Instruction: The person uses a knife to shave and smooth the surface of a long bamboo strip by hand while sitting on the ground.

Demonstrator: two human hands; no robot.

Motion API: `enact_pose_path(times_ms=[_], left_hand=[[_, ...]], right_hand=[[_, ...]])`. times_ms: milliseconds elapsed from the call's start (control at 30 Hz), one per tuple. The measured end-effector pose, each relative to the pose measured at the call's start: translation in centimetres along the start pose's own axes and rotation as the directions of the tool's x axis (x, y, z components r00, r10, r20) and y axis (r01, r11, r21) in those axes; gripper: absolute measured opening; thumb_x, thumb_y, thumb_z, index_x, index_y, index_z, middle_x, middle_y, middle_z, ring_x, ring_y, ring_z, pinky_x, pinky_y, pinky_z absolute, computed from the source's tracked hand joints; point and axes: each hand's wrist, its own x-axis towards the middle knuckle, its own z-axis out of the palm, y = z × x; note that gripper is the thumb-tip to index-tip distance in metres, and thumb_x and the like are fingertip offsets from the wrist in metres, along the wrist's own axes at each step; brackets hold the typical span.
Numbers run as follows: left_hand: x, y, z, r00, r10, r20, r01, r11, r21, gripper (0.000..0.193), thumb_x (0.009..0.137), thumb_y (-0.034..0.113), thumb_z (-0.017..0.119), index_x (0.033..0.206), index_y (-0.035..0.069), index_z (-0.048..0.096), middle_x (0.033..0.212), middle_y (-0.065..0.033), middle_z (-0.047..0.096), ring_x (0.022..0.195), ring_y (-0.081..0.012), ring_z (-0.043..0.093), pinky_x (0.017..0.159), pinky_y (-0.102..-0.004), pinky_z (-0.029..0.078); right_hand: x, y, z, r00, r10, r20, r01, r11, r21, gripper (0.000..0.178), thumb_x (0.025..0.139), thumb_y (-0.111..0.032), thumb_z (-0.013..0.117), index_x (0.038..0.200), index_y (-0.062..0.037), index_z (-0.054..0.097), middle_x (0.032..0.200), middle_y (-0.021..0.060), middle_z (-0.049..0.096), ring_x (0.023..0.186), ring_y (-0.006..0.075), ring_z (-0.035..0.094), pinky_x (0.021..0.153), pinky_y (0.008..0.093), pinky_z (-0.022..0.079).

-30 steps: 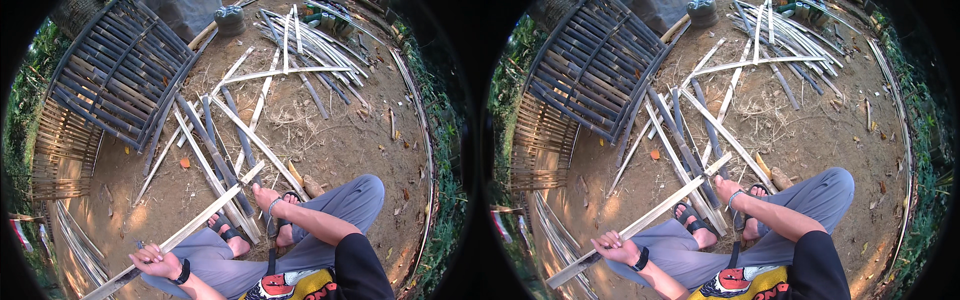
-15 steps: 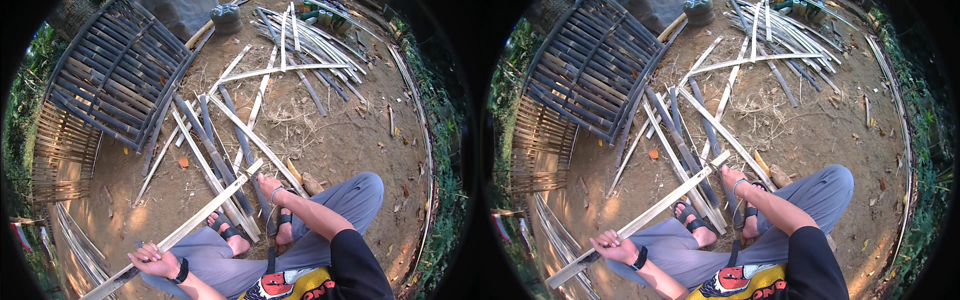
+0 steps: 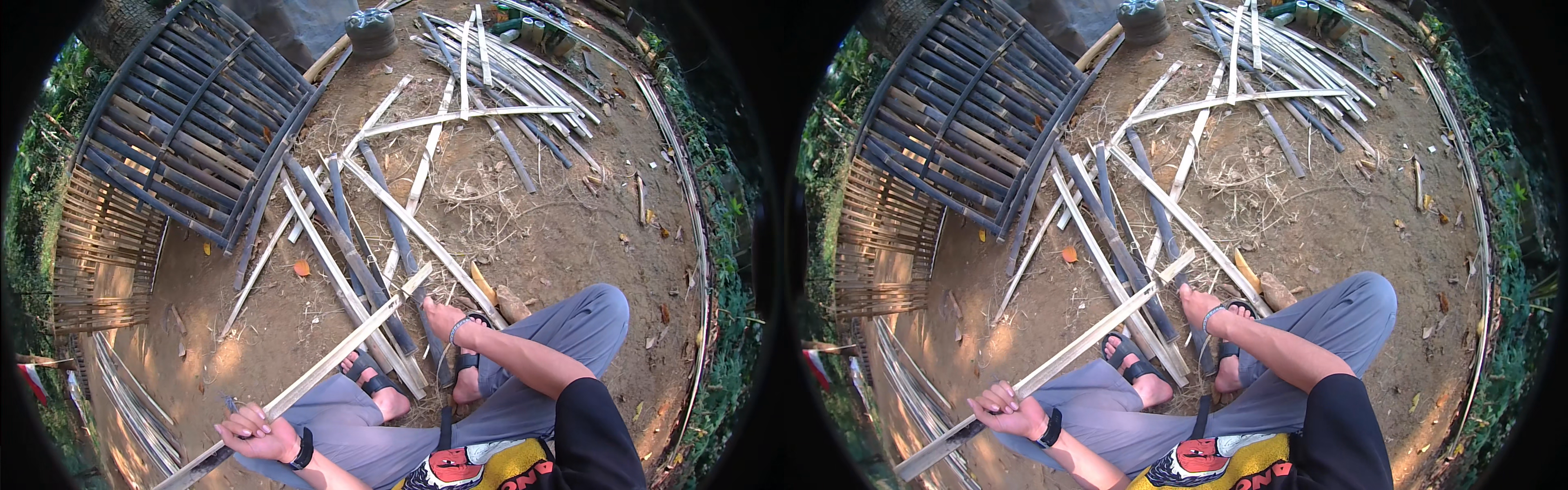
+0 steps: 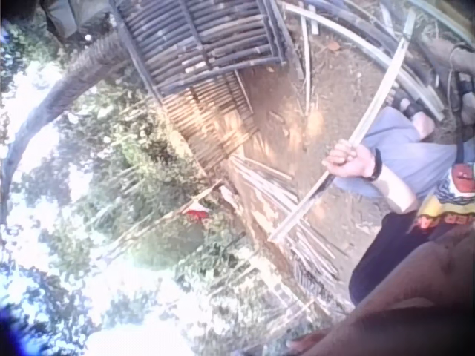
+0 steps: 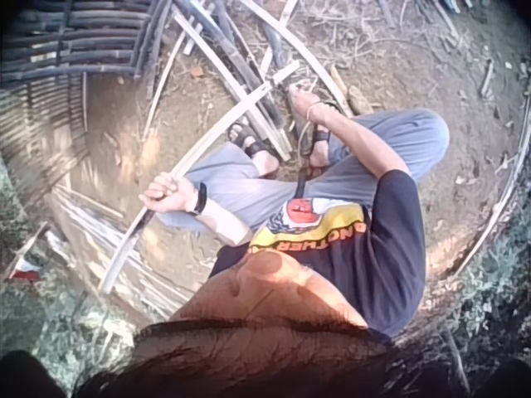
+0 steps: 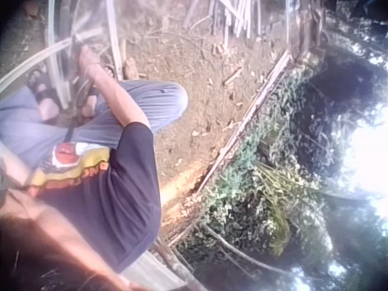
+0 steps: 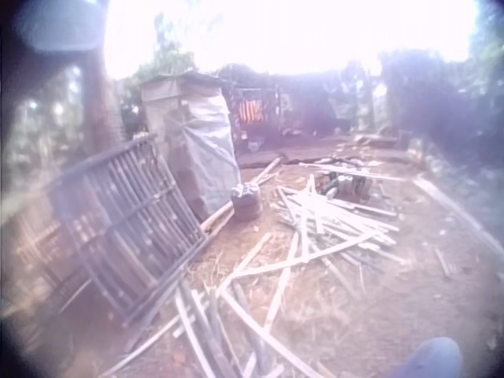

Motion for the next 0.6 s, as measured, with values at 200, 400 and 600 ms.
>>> enact_pose_path(times_ms=[200,400,600], left_hand=[[0.1,-0.3,0.4,1.0,-0.029,-0.007,0.029,1.0,-0.007,0.048,0.104,0.027,0.031,0.057,0.015,0.031,0.045,0.0019,0.024,0.037,-0.009,0.02,0.045,-0.0228,0.026],[-0.1,-0.2,0.4,1.0,-0.003,0.006,0.003,1.0,0.005,0.048,0.104,0.027,0.03,0.057,0.015,0.031,0.045,0.0023,0.023,0.037,-0.0088,0.021,0.045,-0.0225,0.026],[0.2,-0.2,-0.4,1.0,-0.007,0.023,0.007,1.0,0.004,0.048,0.104,0.028,0.03,0.057,0.015,0.03,0.046,0.0022,0.023,0.037,-0.0088,0.02,0.046,-0.0226,0.025]], right_hand=[[2.0,3.5,1.2,0.988,0.078,-0.13,-0.079,0.997,-0.006,0.015,0.087,-0.002,0.042,0.1,0.0057,0.042,0.081,0.0303,0.064,0.079,0.0433,0.067,0.066,0.0465,0.055],[1.0,1.4,-0.3,1.0,0.025,0.0,-0.025,1.0,-0.017,0.017,0.086,-0.001,0.044,0.102,0.0047,0.042,0.086,0.0276,0.066,0.082,0.0409,0.068,0.067,0.0472,0.055],[1.3,1.0,0.3,0.998,0.06,-0.003,-0.06,0.998,0.036,0.016,0.089,-0.004,0.042,0.102,0.0049,0.043,0.085,0.0281,0.066,0.08,0.0417,0.067,0.068,0.0498,0.054]])
